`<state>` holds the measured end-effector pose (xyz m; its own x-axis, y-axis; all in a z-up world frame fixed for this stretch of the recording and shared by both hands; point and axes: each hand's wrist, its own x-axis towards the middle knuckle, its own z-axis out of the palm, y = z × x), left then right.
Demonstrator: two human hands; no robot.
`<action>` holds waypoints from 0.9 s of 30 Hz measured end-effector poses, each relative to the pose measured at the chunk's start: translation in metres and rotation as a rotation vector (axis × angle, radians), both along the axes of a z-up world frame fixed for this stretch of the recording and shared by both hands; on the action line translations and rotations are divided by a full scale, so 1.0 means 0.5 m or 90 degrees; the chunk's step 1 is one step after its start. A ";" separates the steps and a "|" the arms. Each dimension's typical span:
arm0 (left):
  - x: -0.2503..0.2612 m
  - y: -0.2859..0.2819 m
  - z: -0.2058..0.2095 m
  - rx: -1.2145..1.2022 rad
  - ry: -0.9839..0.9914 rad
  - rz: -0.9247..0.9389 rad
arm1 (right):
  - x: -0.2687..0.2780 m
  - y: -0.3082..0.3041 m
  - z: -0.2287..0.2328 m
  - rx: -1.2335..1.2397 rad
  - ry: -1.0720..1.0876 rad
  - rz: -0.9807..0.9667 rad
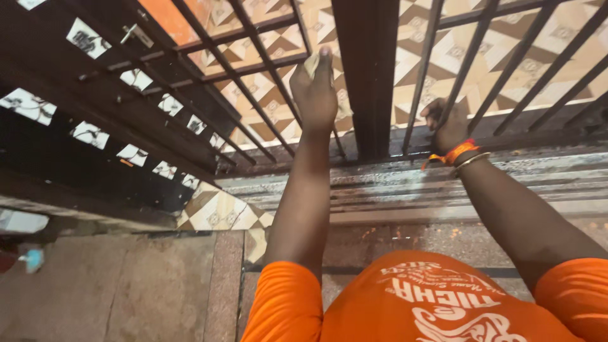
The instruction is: The person wipes the metal bars of a gate by hand using a cloth, moving the cloth over different vertical and horizontal sections of the frame.
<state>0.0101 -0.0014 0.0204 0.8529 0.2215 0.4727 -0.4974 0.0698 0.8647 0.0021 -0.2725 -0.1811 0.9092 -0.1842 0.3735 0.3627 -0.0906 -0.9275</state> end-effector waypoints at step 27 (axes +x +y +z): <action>0.009 0.004 -0.060 0.321 -0.292 0.261 | 0.010 -0.015 -0.008 0.141 0.026 0.042</action>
<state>0.0146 0.0006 -0.0097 0.4450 0.1418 0.8842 -0.7133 -0.5408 0.4457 0.0070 -0.2801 -0.1849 0.9355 -0.1980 0.2927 0.3225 0.1395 -0.9362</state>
